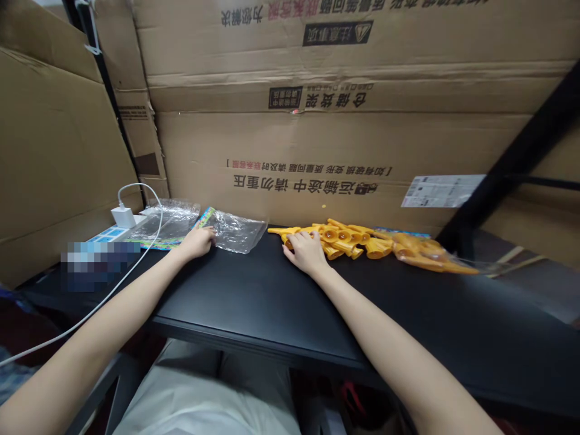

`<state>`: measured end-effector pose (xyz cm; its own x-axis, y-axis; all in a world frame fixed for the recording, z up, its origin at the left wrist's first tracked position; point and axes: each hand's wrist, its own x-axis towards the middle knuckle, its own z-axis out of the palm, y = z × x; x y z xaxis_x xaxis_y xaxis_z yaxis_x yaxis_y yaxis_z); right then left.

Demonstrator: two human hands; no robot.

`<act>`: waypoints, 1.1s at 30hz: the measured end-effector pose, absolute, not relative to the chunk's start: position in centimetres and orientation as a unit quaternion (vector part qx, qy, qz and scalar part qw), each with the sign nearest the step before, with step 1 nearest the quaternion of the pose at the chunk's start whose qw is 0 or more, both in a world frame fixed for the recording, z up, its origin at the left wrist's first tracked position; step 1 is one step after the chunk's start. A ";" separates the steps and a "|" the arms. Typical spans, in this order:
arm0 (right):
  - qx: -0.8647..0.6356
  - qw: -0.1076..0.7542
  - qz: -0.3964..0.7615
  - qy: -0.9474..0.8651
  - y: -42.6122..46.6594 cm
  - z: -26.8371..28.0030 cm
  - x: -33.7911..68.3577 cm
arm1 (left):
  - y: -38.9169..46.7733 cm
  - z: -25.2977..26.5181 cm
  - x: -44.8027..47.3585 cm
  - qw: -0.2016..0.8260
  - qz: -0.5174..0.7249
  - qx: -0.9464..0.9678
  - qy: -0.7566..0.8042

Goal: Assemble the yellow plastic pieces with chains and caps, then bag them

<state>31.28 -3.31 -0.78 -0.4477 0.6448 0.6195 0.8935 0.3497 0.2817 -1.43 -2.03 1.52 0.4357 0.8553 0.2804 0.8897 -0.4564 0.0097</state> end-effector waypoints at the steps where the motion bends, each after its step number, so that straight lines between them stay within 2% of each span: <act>1: -0.476 0.216 -0.294 -0.800 -3.3 -0.8 31.3 | -2.0 1.5 -1.5 0.071 -0.122 -0.836 -0.530; 8: -0.442 0.294 -0.229 -0.816 -3.2 -1.1 31.1 | -2.3 1.7 -1.5 0.051 -0.082 -0.770 -0.630; 16: -0.469 0.405 -0.159 -0.769 -3.0 -1.0 31.2 | -2.0 1.5 -1.8 0.043 -0.076 -0.758 -0.646; 21: -0.434 0.469 -0.083 -0.765 -3.5 -0.6 30.5 | -1.9 1.5 -2.1 0.035 -0.083 -0.750 -0.655; 26: -0.378 0.438 0.011 -0.815 -3.9 -0.9 29.5 | -1.8 1.8 -2.5 0.029 -0.087 -0.736 -0.671; 33: -0.377 0.386 0.070 -0.839 -3.5 -1.6 29.7 | -1.5 1.9 -3.0 0.040 -0.095 -0.702 -0.704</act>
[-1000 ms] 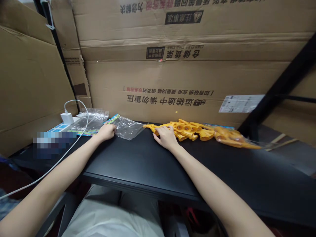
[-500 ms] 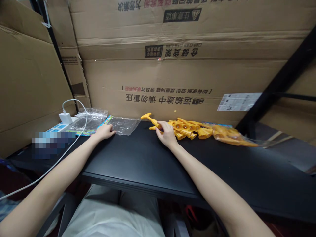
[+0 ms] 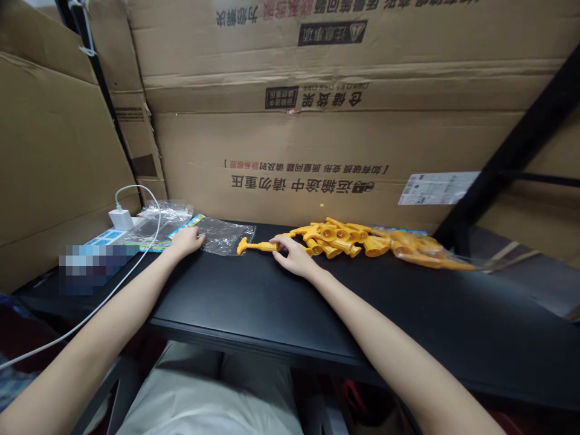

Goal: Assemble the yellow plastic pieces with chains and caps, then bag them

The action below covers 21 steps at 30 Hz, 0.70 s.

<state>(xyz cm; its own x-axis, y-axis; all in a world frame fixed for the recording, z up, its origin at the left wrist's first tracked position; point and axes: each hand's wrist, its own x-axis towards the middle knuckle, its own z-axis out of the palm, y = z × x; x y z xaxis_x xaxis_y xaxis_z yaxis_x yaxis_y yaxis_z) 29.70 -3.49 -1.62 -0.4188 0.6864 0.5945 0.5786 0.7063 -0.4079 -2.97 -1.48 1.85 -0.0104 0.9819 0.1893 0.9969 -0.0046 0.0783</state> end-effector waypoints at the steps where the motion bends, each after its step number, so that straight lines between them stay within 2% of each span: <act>1: -0.383 0.381 0.075 -0.839 -3.5 -1.6 29.7 | -1.5 1.8 -2.9 0.041 -0.098 -0.702 -0.704; 7: -0.431 0.357 0.130 -0.819 -3.5 -1.1 28.3 | -1.6 1.4 -2.4 0.035 -0.128 -0.715 -0.687; 14: -0.470 0.368 0.297 -0.745 -1.9 -0.5 25.0 | -1.5 1.1 -2.0 -0.012 -0.180 -0.754 -0.632; 21: -0.495 0.368 0.376 -0.691 -0.8 1.1 22.5 | -0.8 0.6 -2.2 -0.049 -0.247 -0.755 -0.605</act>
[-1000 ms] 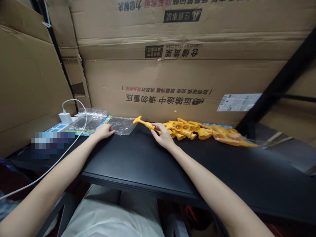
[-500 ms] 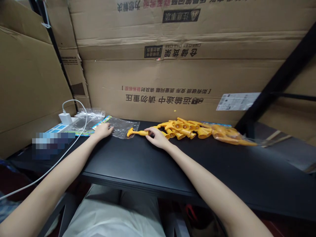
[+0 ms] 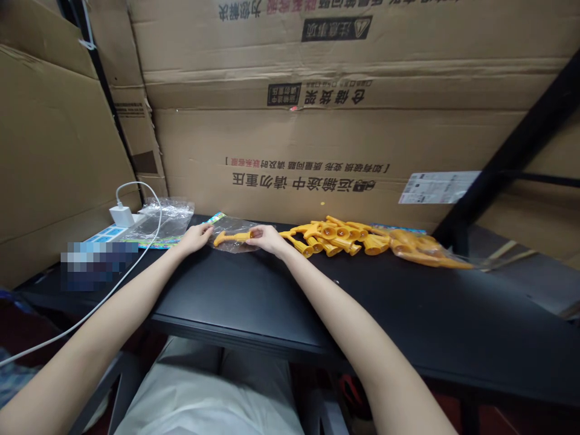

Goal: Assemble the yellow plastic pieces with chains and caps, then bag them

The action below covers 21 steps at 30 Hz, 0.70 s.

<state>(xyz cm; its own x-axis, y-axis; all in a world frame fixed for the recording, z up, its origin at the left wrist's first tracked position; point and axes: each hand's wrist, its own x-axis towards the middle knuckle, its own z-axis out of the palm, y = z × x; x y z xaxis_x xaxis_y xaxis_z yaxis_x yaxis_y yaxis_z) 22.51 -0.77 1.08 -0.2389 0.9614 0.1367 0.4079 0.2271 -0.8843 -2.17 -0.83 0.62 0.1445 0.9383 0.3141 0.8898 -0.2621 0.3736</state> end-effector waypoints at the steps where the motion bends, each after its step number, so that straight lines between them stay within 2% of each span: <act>1: -0.494 0.366 0.379 -0.692 -0.8 1.1 22.3 | -0.7 0.6 -2.3 0.048 0.260 0.740 0.618; 5: -0.490 0.358 0.324 -0.726 -1.0 0.5 22.0 | -0.2 0.7 -3.1 0.042 0.287 0.663 0.690; 8: -0.505 0.360 0.271 -0.736 -1.3 0.1 21.9 | -0.1 1.0 -3.7 0.082 0.290 0.625 0.720; 12: -0.536 0.363 0.255 -0.718 -1.9 0.4 21.6 | 0.0 1.2 -3.9 0.133 0.319 0.621 0.703; 15: -0.552 0.349 0.288 -0.701 -2.6 1.0 21.4 | 0.0 1.1 -3.6 0.179 0.336 0.622 0.684; 18: -0.520 0.329 0.373 -0.694 -3.0 1.3 21.5 | -0.1 0.9 -3.1 0.230 0.356 0.614 0.665; 21: -0.492 0.345 0.402 -0.691 -2.9 1.0 21.4 | -0.2 0.9 -2.7 0.268 0.369 0.607 0.650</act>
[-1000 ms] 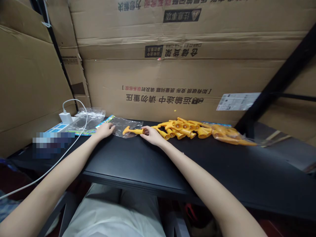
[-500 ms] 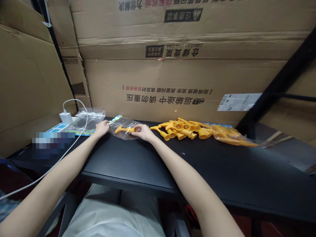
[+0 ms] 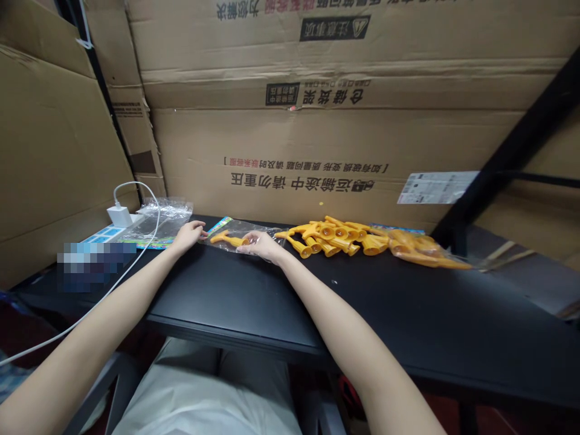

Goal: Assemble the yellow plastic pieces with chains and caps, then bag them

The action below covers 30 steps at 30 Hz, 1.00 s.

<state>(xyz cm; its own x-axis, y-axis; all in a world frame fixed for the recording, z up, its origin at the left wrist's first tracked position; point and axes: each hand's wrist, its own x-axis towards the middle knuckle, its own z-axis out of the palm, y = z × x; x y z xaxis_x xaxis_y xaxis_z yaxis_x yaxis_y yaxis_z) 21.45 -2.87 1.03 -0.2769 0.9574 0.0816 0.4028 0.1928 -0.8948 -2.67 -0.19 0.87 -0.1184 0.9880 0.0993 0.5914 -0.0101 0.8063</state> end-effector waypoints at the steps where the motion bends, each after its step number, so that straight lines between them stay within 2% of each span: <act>1: -0.490 0.354 0.397 -0.690 -2.7 0.8 21.4 | -0.2 0.9 -2.6 0.269 0.370 0.608 0.649; 11: -0.442 0.365 0.387 -0.722 -1.8 -0.8 20.8 | -0.3 1.0 -2.7 0.157 0.368 0.626 0.670; 16: -0.447 0.400 0.370 -0.710 -1.5 -1.4 20.6 | -0.7 1.4 -2.7 0.150 0.370 0.618 0.677; 24: -0.378 0.348 0.471 -0.717 -2.5 -0.7 20.1 | -1.1 1.8 -2.5 0.105 0.393 0.653 0.639; 30: -0.383 0.350 0.428 -0.740 -2.4 -0.6 20.2 | -1.6 1.1 -1.4 0.134 0.317 0.760 0.551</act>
<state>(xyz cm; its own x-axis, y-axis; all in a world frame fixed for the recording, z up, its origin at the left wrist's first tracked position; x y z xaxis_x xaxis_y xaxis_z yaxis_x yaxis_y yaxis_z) 20.24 -2.39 -0.64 -0.4613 0.8666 0.1904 0.2674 0.3404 -0.9015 -1.39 -1.60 1.15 0.1913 0.9228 0.3344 0.7529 -0.3565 0.5531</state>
